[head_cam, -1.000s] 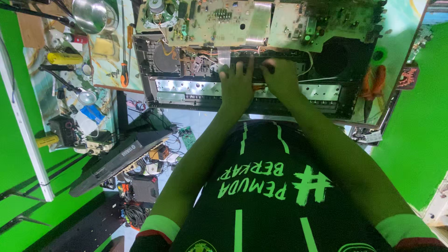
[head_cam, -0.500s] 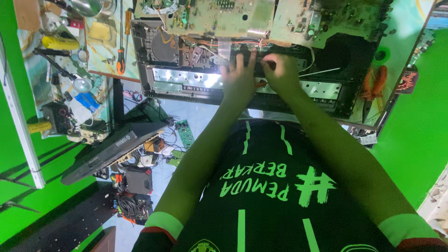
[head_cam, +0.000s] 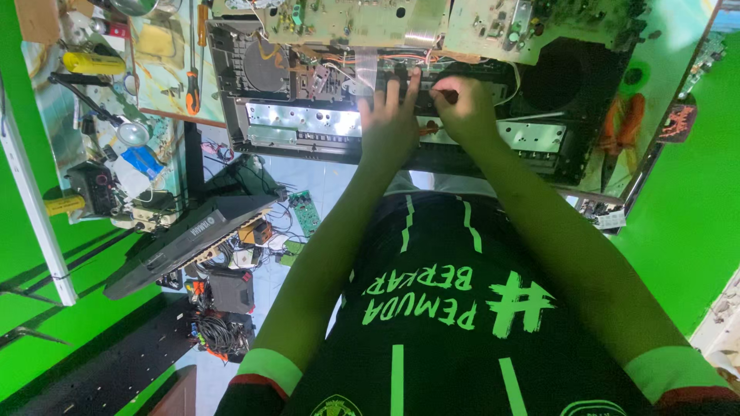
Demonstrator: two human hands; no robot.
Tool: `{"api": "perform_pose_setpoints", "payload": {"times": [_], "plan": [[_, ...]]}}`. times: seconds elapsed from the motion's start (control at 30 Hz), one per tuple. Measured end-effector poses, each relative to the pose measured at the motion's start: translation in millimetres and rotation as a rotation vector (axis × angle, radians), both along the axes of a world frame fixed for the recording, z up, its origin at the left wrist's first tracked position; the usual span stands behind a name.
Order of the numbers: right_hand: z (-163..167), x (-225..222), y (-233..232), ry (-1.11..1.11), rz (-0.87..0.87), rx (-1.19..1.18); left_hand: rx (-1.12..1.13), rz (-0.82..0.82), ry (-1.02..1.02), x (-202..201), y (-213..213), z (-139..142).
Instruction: The person is repairing an electronic keyboard by reconnecting ribbon cables to a circuit board and using a screwdriver to secure components inside the casing.
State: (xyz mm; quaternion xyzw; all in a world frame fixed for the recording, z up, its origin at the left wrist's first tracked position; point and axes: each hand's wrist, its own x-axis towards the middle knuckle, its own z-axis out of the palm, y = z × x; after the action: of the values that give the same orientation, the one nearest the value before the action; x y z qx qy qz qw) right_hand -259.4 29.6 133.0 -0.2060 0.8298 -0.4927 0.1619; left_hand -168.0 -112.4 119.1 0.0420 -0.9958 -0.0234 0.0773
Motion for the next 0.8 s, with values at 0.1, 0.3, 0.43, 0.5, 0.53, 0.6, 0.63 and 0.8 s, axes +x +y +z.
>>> {"api": "perform_pose_setpoints", "payload": {"times": [0.1, 0.3, 0.43, 0.5, 0.53, 0.6, 0.63, 0.8], "plan": [[1.8, 1.6, 0.7, -0.017, -0.014, -0.001, 0.014, 0.006, -0.004, 2.0, -0.3, -1.3], [0.1, 3.5, 1.2, 0.094, -0.033, -0.003, -0.004, 0.018, -0.056, 0.1, 1.6, -2.1], [2.5, 3.2, 0.3, 0.174, -0.066, -0.05, 0.028, 0.019, -0.108, -2.2, 3.4, 2.4], [5.5, 1.4, -1.9, 0.081, -0.08, -0.048, 0.066, 0.016, -0.127, -3.2, 4.2, 4.5], [7.5, 0.3, -4.0, 0.033, -0.086, -0.048, 0.078, 0.019, -0.148, -3.4, 4.3, 5.3], [12.1, -2.2, -9.1, 0.172, -0.116, -0.072, 0.101, 0.025, -0.185, -4.5, 4.5, 5.7], [14.2, -3.7, -12.7, 0.243, -0.131, -0.085, 0.076, 0.015, -0.15, -4.9, 4.1, 5.5], [22.3, -6.0, -28.9, 0.209, -0.194, -0.014, 0.06, -0.011, -0.053, -2.9, 1.1, 5.3]]}}
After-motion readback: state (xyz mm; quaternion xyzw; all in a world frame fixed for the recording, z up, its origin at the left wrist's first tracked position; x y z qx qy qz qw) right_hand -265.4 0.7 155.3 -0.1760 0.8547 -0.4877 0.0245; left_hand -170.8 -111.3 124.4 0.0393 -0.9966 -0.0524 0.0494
